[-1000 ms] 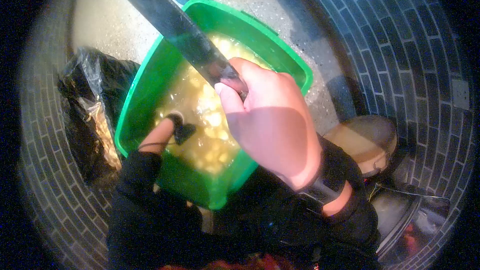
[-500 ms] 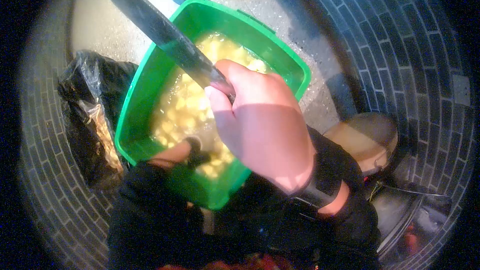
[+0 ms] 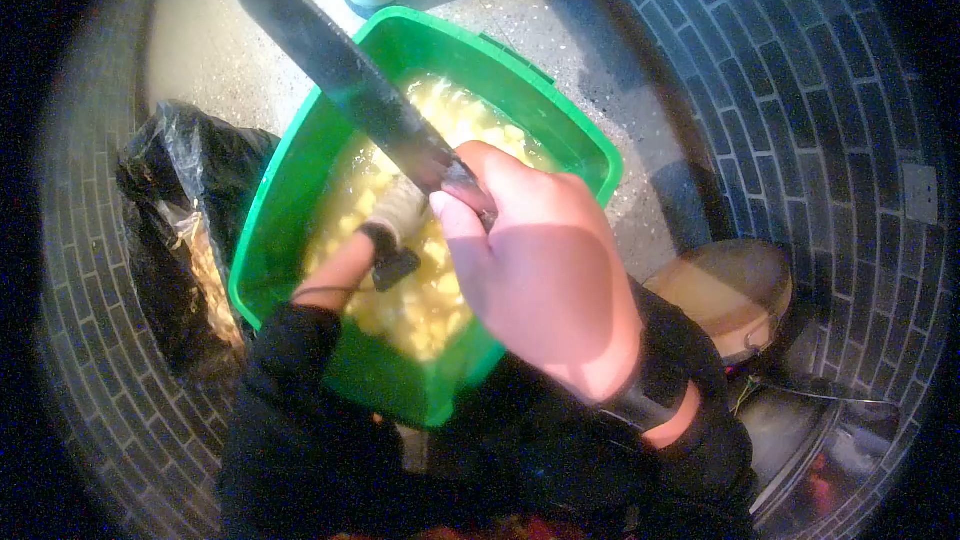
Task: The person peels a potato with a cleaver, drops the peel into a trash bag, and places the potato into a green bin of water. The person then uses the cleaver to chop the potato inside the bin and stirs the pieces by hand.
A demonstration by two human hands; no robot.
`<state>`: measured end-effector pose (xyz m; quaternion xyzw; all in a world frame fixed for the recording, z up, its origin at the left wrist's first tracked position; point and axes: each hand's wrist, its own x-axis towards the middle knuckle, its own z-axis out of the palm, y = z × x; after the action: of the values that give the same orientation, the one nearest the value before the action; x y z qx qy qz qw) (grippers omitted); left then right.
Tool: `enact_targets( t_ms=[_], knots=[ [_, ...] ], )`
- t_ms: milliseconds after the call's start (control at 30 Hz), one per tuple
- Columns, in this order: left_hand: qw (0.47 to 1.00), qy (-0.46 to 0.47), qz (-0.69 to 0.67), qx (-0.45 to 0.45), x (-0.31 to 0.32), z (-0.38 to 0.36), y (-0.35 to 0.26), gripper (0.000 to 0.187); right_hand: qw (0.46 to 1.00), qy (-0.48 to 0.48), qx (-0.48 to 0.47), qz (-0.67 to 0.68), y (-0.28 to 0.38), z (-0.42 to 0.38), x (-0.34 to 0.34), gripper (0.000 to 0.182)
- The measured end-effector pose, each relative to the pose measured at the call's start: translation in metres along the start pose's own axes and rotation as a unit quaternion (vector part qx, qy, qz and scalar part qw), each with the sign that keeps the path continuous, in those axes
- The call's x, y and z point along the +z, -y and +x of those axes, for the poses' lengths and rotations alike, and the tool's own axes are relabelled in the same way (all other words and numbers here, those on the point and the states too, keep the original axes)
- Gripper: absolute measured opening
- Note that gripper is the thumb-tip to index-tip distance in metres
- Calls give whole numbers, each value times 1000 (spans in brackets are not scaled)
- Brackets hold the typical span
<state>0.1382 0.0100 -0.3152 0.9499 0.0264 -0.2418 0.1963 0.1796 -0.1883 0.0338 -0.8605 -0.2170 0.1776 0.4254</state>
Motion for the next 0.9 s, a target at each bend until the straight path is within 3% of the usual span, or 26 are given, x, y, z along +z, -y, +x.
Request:
enact_targets(
  t_ms=[33, 167, 267, 300, 367, 400, 467, 633, 667, 733, 833, 900],
  knots=[
    [997, -59, 2, 48, 10, 15, 12, 71, 1000, -11, 2, 8, 0, 0, -1, 30],
    [981, -138, -27, 135, -10, 29, 7, 84, 999, -17, 50, 0, 3, -1, -6, 29],
    [987, 48, -138, 59, -31, 27, -34, 101, 998, -34, 46, 21, -1, -2, -8, 28],
    [988, 47, -137, 59, -43, 22, -49, 101, 998, -30, 56, 10, -3, -3, -9, 27],
    [973, 229, -17, 8, -61, 9, -78, 98, 998, -26, 65, -1, -4, -3, -10, 27],
    [973, 229, -17, 8, -56, 6, -87, 98, 998, -19, 66, -4, -4, -3, -12, 26],
    [939, 313, 105, 99, -43, 0, -97, 84, 998, -12, 66, -7, -5, -3, -13, 26],
    [943, 284, 75, 158, -1, -15, -87, 77, 997, -62, -27, 37, -19, -2, -8, 28],
    [944, 278, 65, 167, 8, -19, -85, 76, 997, -63, -29, 40, -14, -1, -11, 28],
    [945, 267, 49, 183, 24, -29, -80, 73, 998, -4, 62, -12, -1, -2, -19, 28],
    [946, 249, 35, 202, 37, -40, -71, 70, 1000, -7, 1, 17, -4, -2, -14, 31],
    [946, 237, 34, 219, 40, -45, -66, 67, 999, 1, 16, 30, -3, -3, -10, 32]
  ],
)
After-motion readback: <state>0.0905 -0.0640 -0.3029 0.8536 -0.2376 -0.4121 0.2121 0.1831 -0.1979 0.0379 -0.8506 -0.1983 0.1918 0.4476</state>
